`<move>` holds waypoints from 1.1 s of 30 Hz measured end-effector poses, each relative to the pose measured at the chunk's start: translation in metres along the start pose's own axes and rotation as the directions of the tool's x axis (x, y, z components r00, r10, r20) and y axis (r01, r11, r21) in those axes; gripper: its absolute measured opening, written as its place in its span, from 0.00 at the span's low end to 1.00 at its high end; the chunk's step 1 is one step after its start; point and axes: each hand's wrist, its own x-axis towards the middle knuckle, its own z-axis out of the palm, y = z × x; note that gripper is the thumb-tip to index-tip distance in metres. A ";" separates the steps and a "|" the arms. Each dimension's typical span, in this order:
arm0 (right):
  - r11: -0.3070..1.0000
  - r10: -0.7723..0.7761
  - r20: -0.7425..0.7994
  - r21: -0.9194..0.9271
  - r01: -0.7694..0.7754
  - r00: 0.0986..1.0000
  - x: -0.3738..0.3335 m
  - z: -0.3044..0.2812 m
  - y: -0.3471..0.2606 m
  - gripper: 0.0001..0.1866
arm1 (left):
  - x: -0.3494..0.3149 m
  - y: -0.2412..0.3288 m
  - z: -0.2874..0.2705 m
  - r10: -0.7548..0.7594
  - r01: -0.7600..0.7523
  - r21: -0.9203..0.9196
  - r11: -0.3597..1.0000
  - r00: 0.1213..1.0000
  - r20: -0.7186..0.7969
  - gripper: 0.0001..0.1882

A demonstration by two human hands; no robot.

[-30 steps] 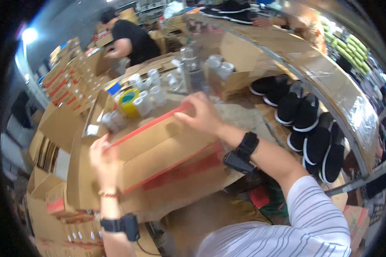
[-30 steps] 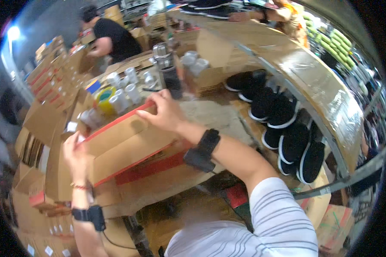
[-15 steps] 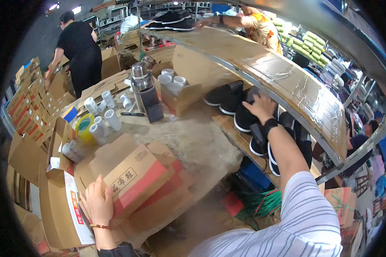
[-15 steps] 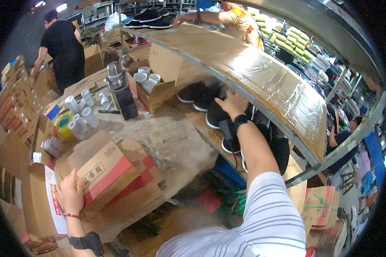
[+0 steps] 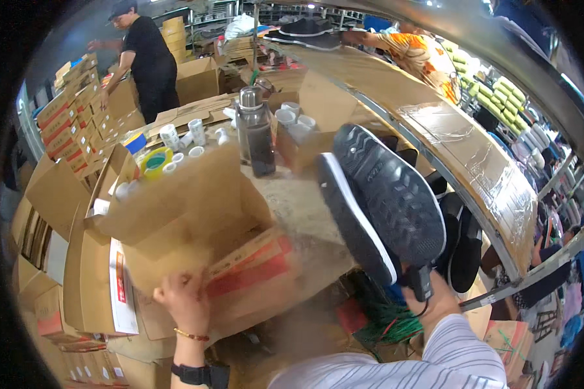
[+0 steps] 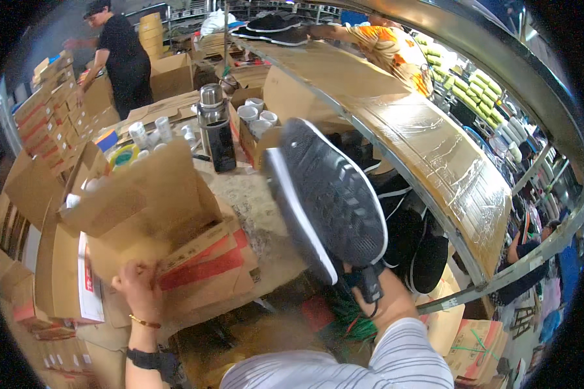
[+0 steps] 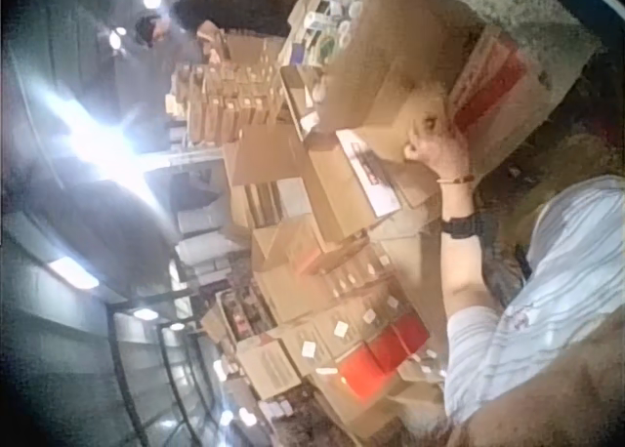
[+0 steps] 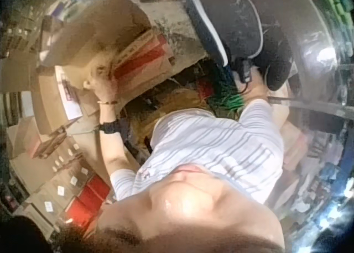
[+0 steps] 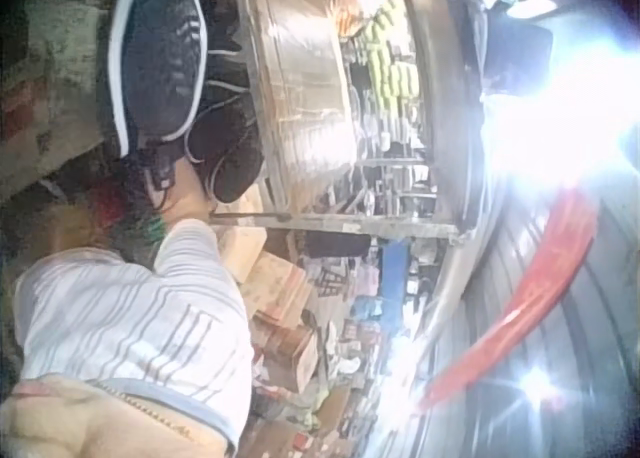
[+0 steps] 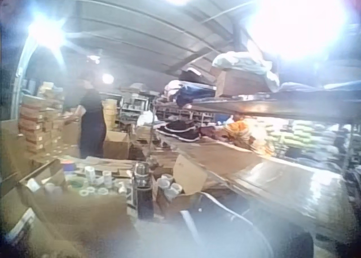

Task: Packing shoes into boxes and organizing larger shipping cartons in a warehouse setting.

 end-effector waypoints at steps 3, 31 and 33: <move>0.967 0.174 0.195 0.149 -0.205 0.965 -0.001 0.030 0.077 0.12 | -0.001 0.021 -0.021 -0.052 0.056 -0.335 0.941 0.998 0.021 0.19; -0.252 0.028 0.821 -0.546 0.799 0.570 0.087 0.123 0.178 0.10 | 0.035 -0.136 0.002 -0.332 0.325 -0.598 0.732 0.938 0.104 0.27; -0.217 0.156 0.794 -0.553 0.805 0.587 0.091 0.111 0.177 0.08 | 0.033 -0.145 0.015 -0.308 0.313 -0.628 0.712 0.944 0.121 0.29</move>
